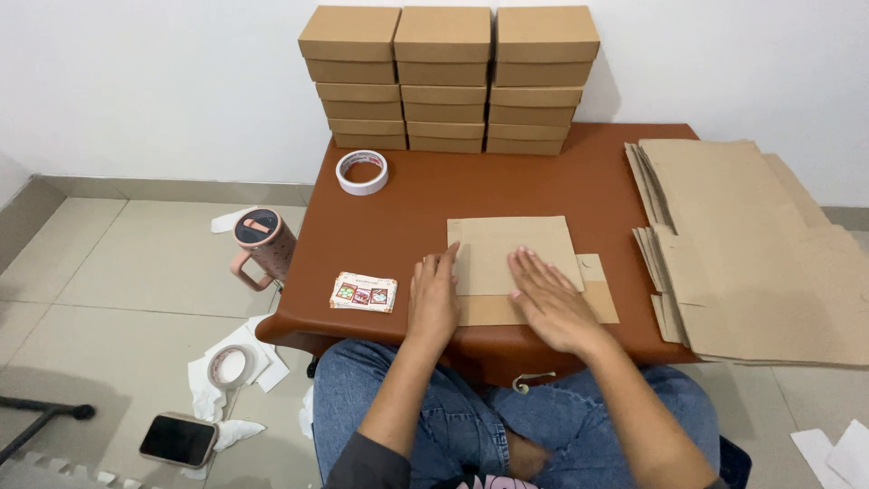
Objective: Assembling small cardboard boxes by folding pre-cut sheets and applying decorative labels.
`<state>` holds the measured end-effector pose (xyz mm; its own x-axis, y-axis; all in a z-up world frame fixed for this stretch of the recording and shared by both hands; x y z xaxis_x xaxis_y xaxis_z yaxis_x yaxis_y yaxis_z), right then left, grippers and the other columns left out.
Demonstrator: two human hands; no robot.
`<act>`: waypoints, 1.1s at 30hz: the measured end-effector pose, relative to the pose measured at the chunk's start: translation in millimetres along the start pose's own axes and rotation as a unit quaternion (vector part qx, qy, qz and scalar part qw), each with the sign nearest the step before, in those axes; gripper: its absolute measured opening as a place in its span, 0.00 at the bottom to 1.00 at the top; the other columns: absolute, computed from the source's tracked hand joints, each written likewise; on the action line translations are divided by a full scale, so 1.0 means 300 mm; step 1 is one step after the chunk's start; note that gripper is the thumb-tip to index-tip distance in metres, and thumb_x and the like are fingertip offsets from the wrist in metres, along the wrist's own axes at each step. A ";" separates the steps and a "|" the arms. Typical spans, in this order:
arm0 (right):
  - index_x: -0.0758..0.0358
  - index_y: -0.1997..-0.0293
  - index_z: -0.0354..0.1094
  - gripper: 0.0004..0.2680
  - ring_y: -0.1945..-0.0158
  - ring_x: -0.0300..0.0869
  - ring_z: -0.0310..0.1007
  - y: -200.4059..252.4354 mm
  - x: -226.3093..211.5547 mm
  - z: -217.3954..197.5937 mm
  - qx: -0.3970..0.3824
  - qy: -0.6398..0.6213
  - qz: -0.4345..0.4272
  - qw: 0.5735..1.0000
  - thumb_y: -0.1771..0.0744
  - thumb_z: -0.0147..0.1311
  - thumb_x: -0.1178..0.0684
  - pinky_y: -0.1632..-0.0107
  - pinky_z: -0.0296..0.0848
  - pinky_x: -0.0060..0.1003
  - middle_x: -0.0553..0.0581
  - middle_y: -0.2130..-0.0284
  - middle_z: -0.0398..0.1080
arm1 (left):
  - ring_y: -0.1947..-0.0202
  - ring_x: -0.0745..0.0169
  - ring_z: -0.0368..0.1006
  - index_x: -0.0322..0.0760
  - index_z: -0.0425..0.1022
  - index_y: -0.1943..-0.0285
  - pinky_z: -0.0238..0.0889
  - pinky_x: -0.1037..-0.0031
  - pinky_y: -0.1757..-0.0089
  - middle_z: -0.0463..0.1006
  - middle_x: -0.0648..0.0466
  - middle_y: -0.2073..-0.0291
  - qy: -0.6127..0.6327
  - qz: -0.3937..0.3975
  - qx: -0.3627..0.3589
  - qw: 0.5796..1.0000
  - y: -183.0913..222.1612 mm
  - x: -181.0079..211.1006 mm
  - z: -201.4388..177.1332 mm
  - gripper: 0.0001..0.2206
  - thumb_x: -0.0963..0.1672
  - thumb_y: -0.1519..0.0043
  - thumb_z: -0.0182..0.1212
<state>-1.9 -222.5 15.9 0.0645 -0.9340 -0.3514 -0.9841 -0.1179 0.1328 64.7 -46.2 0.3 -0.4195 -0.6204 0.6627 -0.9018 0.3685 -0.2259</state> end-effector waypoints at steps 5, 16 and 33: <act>0.48 0.27 0.53 0.19 0.26 0.45 0.49 -0.010 0.207 -0.020 0.074 0.037 0.037 0.996 0.28 0.31 0.41 0.31 0.53 0.50 0.52 0.29 0.54 | 0.51 0.46 0.63 0.38 0.61 0.28 0.57 0.63 0.53 0.68 0.45 0.51 -0.075 0.002 0.000 0.997 -0.049 -0.007 0.029 0.24 0.37 0.37 0.52; 0.58 0.35 0.67 0.26 0.42 0.58 0.66 -0.260 0.246 -0.177 0.063 0.015 0.092 0.994 0.41 0.69 0.57 0.44 0.71 0.51 0.64 0.46 0.67 | 0.33 0.45 0.59 0.44 0.50 0.21 0.42 0.49 0.40 0.65 0.44 0.31 -0.252 0.030 -0.221 0.942 -0.444 -0.083 0.131 0.51 0.43 0.56 0.79; 0.66 0.30 0.58 0.18 0.26 0.61 0.48 -0.059 0.073 -0.176 0.051 -0.019 0.039 0.998 0.31 0.39 0.63 0.28 0.47 0.58 0.68 0.31 0.56 | 0.46 0.51 0.73 0.51 0.81 0.47 0.61 0.61 0.45 0.76 0.55 0.47 -0.240 0.104 -0.048 0.964 -0.243 -0.067 0.110 0.15 0.40 0.43 0.65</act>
<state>25.6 -258.6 54.9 -0.0164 -0.9256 -0.3781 -0.9977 -0.0096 0.0667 135.4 -83.4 -20.3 -0.6101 -0.7671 0.1985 -0.7894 0.5669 -0.2353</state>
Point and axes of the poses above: each hand's wrist, its own y-axis away from the middle knuckle, its own z-axis out of the palm, x = y × z, the point moved 5 cm from there along -y, towards the middle knuckle
